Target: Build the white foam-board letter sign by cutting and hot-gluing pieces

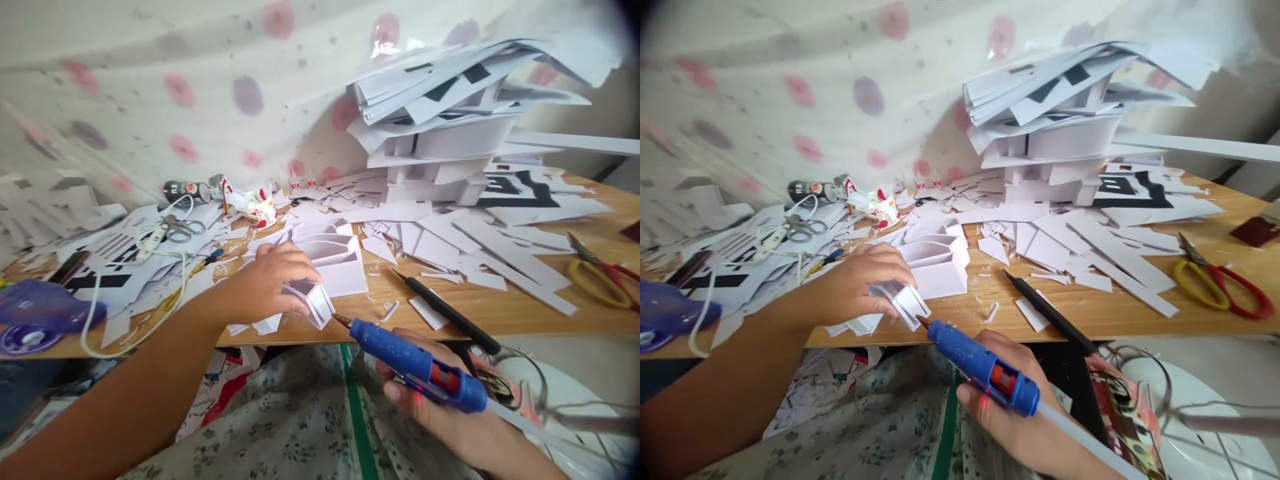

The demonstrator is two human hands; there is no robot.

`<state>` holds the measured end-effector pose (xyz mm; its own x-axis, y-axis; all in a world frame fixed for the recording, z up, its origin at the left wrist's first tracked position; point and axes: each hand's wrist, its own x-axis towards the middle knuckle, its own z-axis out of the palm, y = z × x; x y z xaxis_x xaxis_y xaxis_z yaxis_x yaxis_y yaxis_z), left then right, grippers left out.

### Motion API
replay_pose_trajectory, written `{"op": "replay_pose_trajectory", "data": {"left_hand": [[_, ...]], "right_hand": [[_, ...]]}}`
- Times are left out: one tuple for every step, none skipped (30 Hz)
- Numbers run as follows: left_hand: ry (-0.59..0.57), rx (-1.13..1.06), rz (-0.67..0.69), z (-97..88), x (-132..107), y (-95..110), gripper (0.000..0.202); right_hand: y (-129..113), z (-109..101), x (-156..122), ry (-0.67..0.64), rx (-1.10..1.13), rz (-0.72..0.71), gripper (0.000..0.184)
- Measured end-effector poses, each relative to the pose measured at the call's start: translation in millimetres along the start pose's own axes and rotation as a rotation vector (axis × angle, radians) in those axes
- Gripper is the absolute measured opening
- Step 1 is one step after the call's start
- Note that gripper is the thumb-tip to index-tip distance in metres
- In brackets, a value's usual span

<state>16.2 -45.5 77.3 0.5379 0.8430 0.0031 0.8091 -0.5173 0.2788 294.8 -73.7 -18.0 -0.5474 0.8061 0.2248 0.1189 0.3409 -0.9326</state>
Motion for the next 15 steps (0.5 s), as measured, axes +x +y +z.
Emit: {"op": "replay_pose_trajectory", "data": {"left_hand": [[0.000,-0.018,0.032,-6.5,-1,-2,0.030],[-0.002,-0.040,0.065,-12.0,-2,-3,0.030],[-0.005,-0.066,0.095,-16.4,-3,-5,0.030],[-0.010,-0.093,0.117,-19.7,-4,-6,0.029],[-0.016,-0.120,0.133,-22.1,-4,-7,0.028],[-0.021,-0.141,0.142,-23.7,-3,-8,0.028],[-0.026,-0.157,0.148,-24.7,-3,-10,0.028],[-0.030,-0.166,0.148,-25.2,-3,-10,0.028],[-0.031,-0.171,0.146,-25.5,-2,-11,0.028],[-0.033,-0.173,0.141,-25.7,-2,-11,0.028],[-0.033,-0.175,0.131,-25.9,-1,-11,0.028],[-0.032,-0.179,0.121,-26.2,-1,-11,0.028],[-0.033,-0.185,0.112,-26.5,0,-11,0.028],[-0.034,-0.193,0.106,-27.0,0,-11,0.028],[-0.036,-0.203,0.103,-27.5,0,-12,0.028]], "right_hand": [[-3,2,3,0.003,-0.012,-0.023,0.024],[-5,5,6,-0.006,-0.028,-0.053,0.024],[-6,7,8,-0.013,-0.040,-0.083,0.025],[-8,9,10,-0.015,-0.042,-0.102,0.025],[-10,11,12,-0.017,-0.042,-0.117,0.024],[-11,13,15,-0.024,-0.047,-0.134,0.021],[-12,14,17,-0.020,-0.054,-0.150,0.018],[-13,16,19,-0.006,-0.060,-0.169,0.017],[-14,18,20,0.013,-0.065,-0.189,0.017],[-15,20,22,0.025,-0.070,-0.207,0.018],[-16,21,23,0.032,-0.074,-0.222,0.020],[-16,23,25,0.036,-0.075,-0.236,0.022],[-16,24,25,0.040,-0.077,-0.244,0.023],[-16,25,26,0.043,-0.078,-0.249,0.023],[-16,26,26,0.051,-0.078,-0.250,0.024]]}}
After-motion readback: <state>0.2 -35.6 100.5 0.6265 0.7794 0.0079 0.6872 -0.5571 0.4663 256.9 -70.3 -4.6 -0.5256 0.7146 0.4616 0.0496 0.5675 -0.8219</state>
